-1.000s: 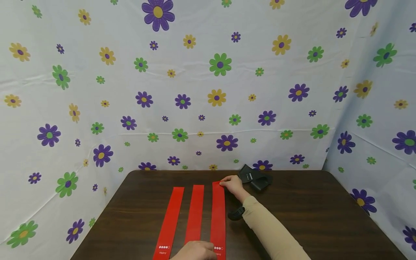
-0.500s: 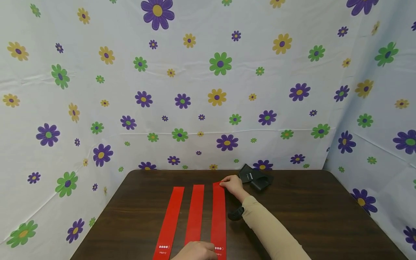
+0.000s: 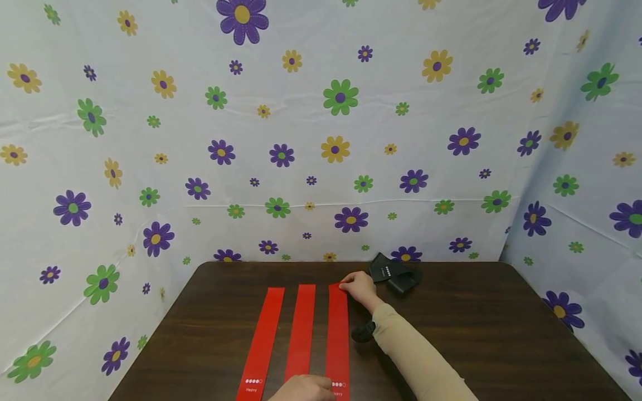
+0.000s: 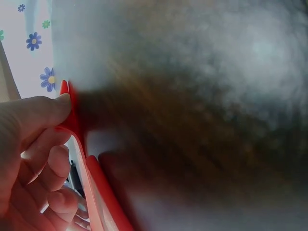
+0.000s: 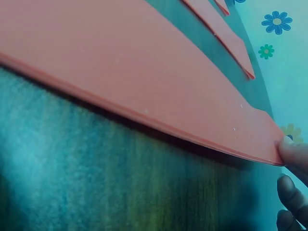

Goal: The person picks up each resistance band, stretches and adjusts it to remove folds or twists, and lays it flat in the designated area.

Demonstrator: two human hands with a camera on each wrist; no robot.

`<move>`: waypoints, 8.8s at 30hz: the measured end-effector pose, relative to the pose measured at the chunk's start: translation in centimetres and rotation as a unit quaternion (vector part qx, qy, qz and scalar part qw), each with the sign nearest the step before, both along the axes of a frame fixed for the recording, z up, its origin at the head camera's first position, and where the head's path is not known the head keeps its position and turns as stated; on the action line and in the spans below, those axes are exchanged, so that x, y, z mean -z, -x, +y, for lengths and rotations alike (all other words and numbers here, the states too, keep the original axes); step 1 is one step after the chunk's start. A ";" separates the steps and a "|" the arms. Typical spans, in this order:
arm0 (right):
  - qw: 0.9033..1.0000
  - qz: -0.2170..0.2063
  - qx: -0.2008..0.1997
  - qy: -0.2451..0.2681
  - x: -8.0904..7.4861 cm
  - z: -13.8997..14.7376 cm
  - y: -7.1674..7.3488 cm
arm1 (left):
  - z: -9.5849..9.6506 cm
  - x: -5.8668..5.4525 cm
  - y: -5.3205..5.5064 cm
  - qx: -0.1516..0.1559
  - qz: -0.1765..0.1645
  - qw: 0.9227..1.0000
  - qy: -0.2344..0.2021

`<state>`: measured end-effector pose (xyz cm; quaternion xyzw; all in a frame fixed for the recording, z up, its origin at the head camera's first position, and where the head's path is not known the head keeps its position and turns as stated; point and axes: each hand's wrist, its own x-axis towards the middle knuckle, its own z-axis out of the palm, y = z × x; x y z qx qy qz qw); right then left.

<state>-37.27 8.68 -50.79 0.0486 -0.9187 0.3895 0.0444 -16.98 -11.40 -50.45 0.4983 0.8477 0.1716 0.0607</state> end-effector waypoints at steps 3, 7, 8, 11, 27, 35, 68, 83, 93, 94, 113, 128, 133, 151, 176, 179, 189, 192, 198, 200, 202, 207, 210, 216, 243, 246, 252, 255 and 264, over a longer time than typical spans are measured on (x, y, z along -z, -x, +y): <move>1.000 -0.002 -0.001 -0.012 0.0 0.2 -0.1 | 0.2 -0.3 -0.2 -0.001 -0.002 1.000 -0.002; 1.000 0.002 0.001 -0.025 0.0 0.5 -0.2 | 0.3 0.5 0.1 0.001 -0.020 1.000 -0.001; 1.000 0.004 0.003 -0.027 0.0 0.6 -0.3 | 0.4 0.5 0.1 -0.002 -0.025 1.000 0.000; 0.999 0.008 0.005 -0.033 0.1 0.9 -0.4 | 0.5 0.4 0.0 -0.008 -0.033 0.999 0.003; 0.999 0.018 0.007 -0.044 0.2 2.4 -0.8 | 1.4 -0.6 0.1 -0.005 -0.054 0.998 0.028; 0.999 0.042 -0.017 0.003 -1.2 3.8 -1.3 | 1.6 -2.5 0.6 0.019 -0.036 0.999 0.005; 0.990 0.036 0.123 0.054 -2.6 15.4 -2.3 | 7.3 -4.3 15.2 -0.325 -0.191 0.883 -0.279; 0.985 0.038 0.154 0.074 -2.1 15.6 -2.1 | 10.5 -3.5 17.1 -0.380 -0.270 0.807 -0.362; 0.985 0.056 0.154 0.062 -1.4 16.2 -1.7 | 12.1 -2.3 17.8 -0.363 -0.327 0.789 -0.372; 0.985 0.057 0.152 0.060 -1.3 16.2 -1.6 | 12.1 -2.2 17.8 -0.360 -0.333 0.788 -0.372; 0.992 0.045 0.113 0.027 -1.3 16.0 -0.7 | 12.5 -1.5 18.1 -0.350 -0.354 0.785 -0.370; 0.995 0.007 0.098 -0.003 -0.9 15.4 -0.3 | 12.5 -1.5 17.7 -0.355 -0.359 0.782 -0.366; 0.996 0.012 0.093 -0.008 -0.7 15.4 -0.2 | 12.9 -1.3 17.7 -0.352 -0.362 0.782 -0.366; 0.996 0.073 0.058 0.008 -0.7 14.1 -0.2 | 13.2 -0.8 17.9 -0.356 -0.358 0.777 -0.377; 0.995 0.008 -0.036 0.093 -0.6 14.2 -0.8 | 13.2 -0.5 18.2 -0.398 -0.442 0.694 -0.406; 0.995 -0.001 -0.040 0.096 -0.7 14.2 -0.9 | 13.3 -0.4 18.3 -0.398 -0.434 0.706 -0.393; 0.992 -0.012 -0.046 0.115 -0.9 14.1 -0.9 | 13.6 -0.4 18.0 -0.429 -0.390 0.729 -0.363; 0.991 -0.014 -0.045 0.124 -0.7 14.2 -0.8 | 13.6 -0.4 18.0 -0.434 -0.387 0.725 -0.369; 0.992 0.005 -0.041 0.121 -0.6 14.5 -0.7 | 13.7 -0.5 17.7 -0.439 -0.392 0.716 -0.374; 0.992 0.010 -0.035 0.120 -0.7 14.5 -0.7 | 13.5 -0.6 17.6 -0.440 -0.392 0.715 -0.377; 0.993 0.014 -0.028 0.114 -0.7 14.4 -0.7 | 13.4 -0.7 17.5 -0.441 -0.392 0.712 -0.380; 0.995 0.015 -0.010 0.101 -0.5 14.3 -0.5 | 13.1 -0.6 17.7 -0.443 -0.392 0.710 -0.382; 0.995 0.017 -0.005 0.097 -0.5 14.1 -0.5 | 12.8 -0.8 17.5 -0.443 -0.383 0.715 -0.381; 0.994 0.018 -0.010 0.104 -0.8 13.4 -0.7 | 11.7 -1.5 17.2 -0.445 -0.356 0.732 -0.373; 0.997 -0.005 -0.042 0.058 -0.5 12.1 -2.6 | 6.0 -2.0 16.5 -0.404 -0.318 0.789 -0.337; 0.998 0.002 -0.048 0.040 -0.4 12.2 -2.7 | 6.0 -2.0 16.7 -0.403 -0.312 0.790 -0.341; 0.999 -0.007 -0.044 0.020 -0.2 12.4 -2.9 | 5.8 -2.0 16.9 -0.402 -0.320 0.784 -0.348; 0.999 -0.008 -0.036 0.024 -0.2 12.4 -2.9 | 5.7 -2.1 17.1 -0.406 -0.320 0.779 -0.356; 1.000 -0.022 -0.010 0.018 -0.1 12.0 -2.9 | 5.0 -2.8 17.0 -0.408 -0.311 0.781 -0.356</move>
